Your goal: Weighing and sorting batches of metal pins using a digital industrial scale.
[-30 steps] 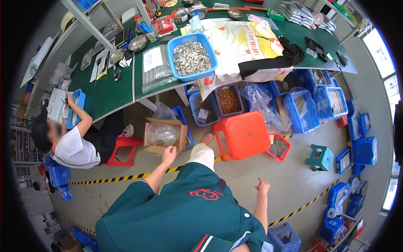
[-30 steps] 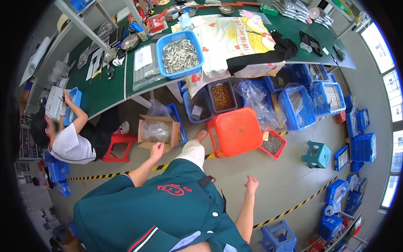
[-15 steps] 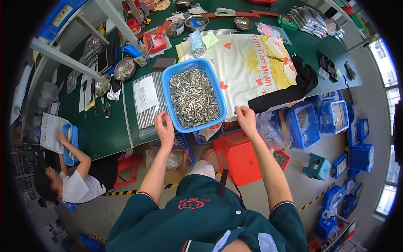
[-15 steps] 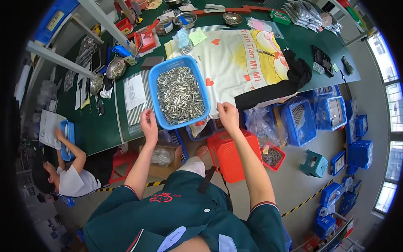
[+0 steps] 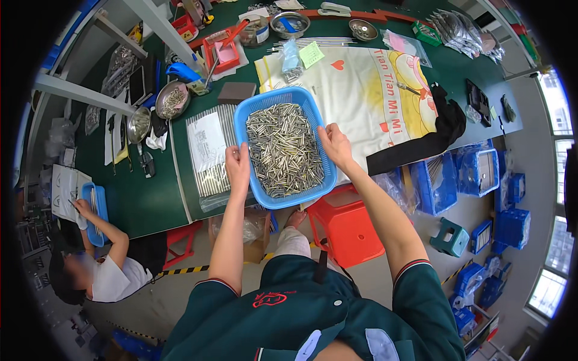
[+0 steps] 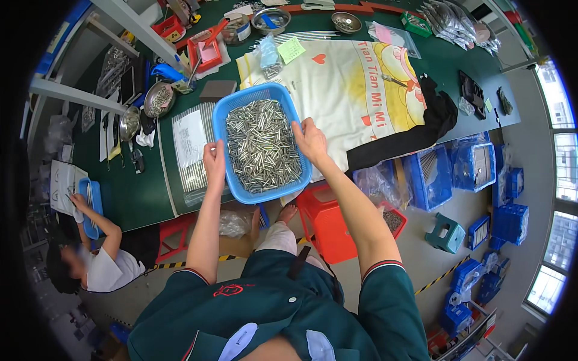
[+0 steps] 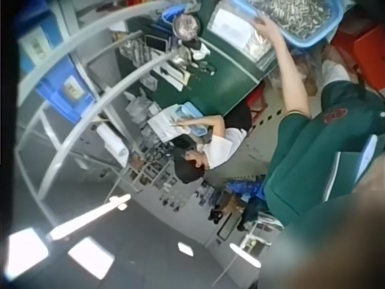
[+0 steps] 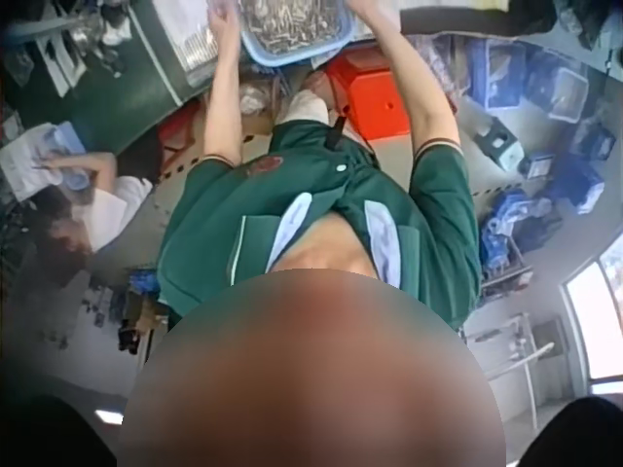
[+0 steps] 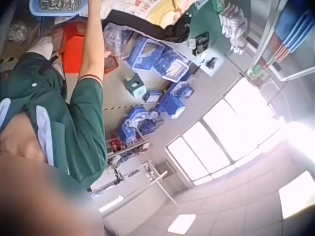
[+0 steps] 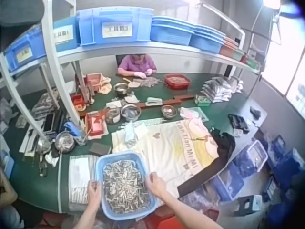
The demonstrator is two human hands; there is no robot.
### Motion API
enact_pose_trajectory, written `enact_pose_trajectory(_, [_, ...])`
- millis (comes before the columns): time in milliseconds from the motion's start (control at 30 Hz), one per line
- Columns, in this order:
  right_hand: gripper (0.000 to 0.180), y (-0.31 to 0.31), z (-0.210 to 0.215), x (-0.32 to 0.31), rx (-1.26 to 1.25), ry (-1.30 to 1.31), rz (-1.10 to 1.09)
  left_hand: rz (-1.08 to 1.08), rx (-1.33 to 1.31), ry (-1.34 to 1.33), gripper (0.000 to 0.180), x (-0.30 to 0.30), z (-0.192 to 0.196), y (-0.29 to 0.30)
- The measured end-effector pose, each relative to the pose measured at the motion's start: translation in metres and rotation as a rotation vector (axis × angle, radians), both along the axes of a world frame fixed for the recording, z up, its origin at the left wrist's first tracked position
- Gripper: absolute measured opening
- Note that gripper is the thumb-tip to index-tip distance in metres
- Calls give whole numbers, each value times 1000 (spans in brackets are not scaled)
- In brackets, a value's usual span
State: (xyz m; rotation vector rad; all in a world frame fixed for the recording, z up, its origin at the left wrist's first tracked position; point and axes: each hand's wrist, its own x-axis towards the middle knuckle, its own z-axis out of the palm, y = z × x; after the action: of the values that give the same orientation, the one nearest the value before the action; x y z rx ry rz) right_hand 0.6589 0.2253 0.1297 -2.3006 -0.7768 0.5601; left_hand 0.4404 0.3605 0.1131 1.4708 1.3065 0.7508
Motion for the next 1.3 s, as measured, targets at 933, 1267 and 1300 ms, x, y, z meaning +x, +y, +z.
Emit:
enact_pose_trajectory(933, [32,-139,11,-106,401,568,-367,-277,-364,-276,18,-64,36,-87])
enact_pose_trajectory(1267, [22,-331,14,-212,523,546,-853,-798,-447,-84,16,-37,49,-215])
enact_pose_trajectory(1300, [24,-352,19,-222,527,488,-916,-857,-455,-128,16,-31,52,-236])
